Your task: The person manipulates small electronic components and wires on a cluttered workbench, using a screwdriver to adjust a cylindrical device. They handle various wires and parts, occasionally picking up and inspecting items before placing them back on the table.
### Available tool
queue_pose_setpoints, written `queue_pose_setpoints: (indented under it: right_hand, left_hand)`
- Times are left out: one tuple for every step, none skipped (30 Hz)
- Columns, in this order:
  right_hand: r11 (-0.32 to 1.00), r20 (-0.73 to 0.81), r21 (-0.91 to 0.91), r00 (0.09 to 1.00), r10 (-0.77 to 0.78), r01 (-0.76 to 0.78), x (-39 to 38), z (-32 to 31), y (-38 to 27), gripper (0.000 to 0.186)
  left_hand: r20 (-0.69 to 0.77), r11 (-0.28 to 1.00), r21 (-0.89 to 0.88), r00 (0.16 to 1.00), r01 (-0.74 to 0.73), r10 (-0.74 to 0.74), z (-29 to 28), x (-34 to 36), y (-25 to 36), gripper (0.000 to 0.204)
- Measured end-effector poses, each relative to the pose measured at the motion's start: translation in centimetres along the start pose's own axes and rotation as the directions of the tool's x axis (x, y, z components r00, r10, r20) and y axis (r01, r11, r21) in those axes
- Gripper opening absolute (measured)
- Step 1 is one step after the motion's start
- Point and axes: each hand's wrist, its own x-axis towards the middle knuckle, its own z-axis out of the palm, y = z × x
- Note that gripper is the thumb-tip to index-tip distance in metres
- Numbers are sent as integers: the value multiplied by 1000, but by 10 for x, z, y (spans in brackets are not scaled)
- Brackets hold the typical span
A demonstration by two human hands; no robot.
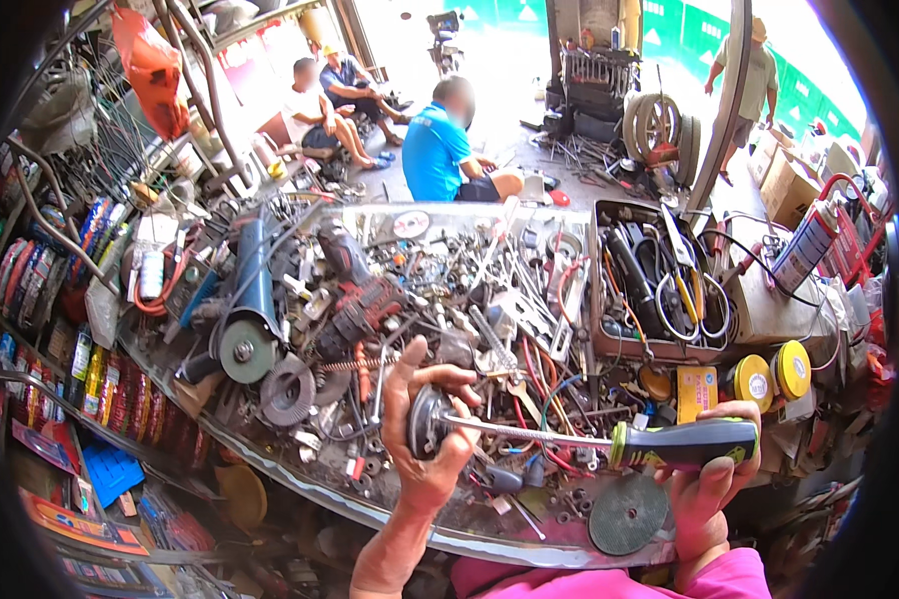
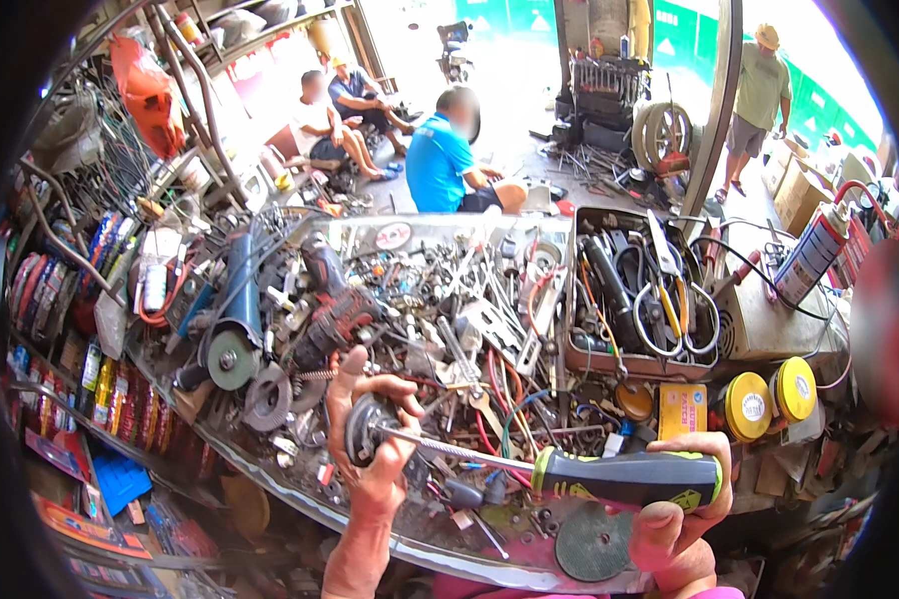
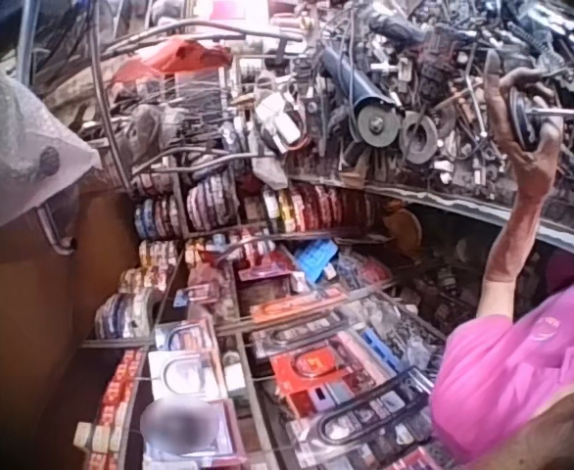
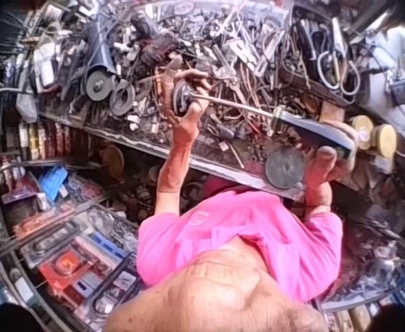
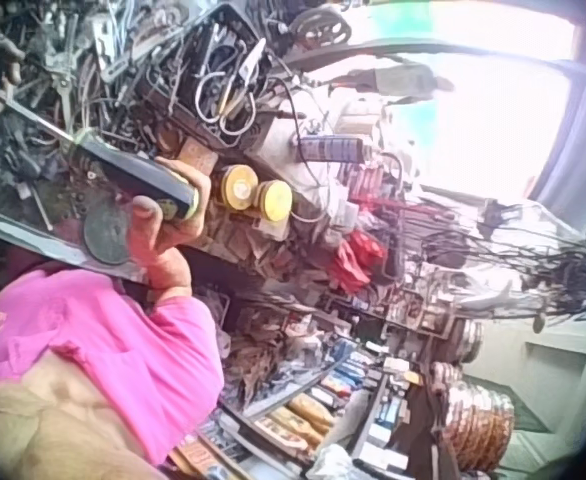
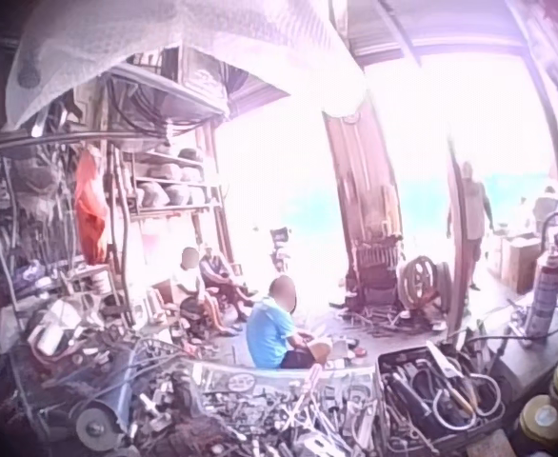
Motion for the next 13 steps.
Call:
queue_pose_setpoints:
  right_hand:
    - [997, 2, -49, 999, -52, 52, -1, -7, 10, 86]
    - [998, 0, -50, 999, -45, 45, 0, -5, 9, 85]
    - [998, -2, -53, 999, -37, 37, 1, -4, 10, 83]
    - [999, 27, 10, 998, 50, -50, 2, 4, -10, 82]
    - [997, 41, 43, 997, 70, -71, 2, 5, -11, 80]
    - [995, 41, 52, 996, 79, -82, 0, 6, -16, 78]
    - [999, 20, 33, 1000, 24, -25, -5, 0, -6, 76]
    - [999, 1, 13, 999, -32, 32, -8, -3, -2, 74]
    - [993, 11, 86, 997, -77, 76, -7, 2, -7, 68]
    - [998, 3, 50, 1000, -28, 28, -7, 6, -14, 78]
    - [1000, -6, 16, 1000, 21, -21, -6, 11, -20, 88]
    - [999, -1, -3, 999, -43, 43, -7, 10, -15, 88]
    - [999, -3, -6, 999, -47, 46, -7, 10, -16, 88]
  left_hand:
    - [-17, 1000, 19, 1000, 11, -11, 0, -1, 3, 78]
    - [-34, 999, 38, 999, 22, -20, 0, -1, 6, 78]
    - [-42, 997, 78, 999, 12, -9, 0, -2, 6, 78]
    - [-37, 988, 155, 999, -8, 14, -2, -4, 5, 76]
    - [-57, 986, 166, 998, 12, -2, 1, -5, 7, 75]
    - [-73, 989, 147, 997, 34, -24, 4, -5, 7, 75]
    - [-52, 986, 161, 998, 33, -24, 4, -4, 5, 76]
    - [-22, 990, 139, 1000, 22, -19, 5, -4, 3, 75]
    - [-2, 988, 151, 1000, 12, -12, 3, -4, 3, 75]
    - [18, 988, 151, 1000, 6, -9, 2, -5, 2, 75]
    - [23, 988, 154, 1000, 2, -5, 0, -5, 2, 75]
    - [19, 990, 144, 1000, 9, -11, 1, -4, 2, 75]
    - [14, 991, 134, 1000, 16, -18, 2, -4, 3, 75]
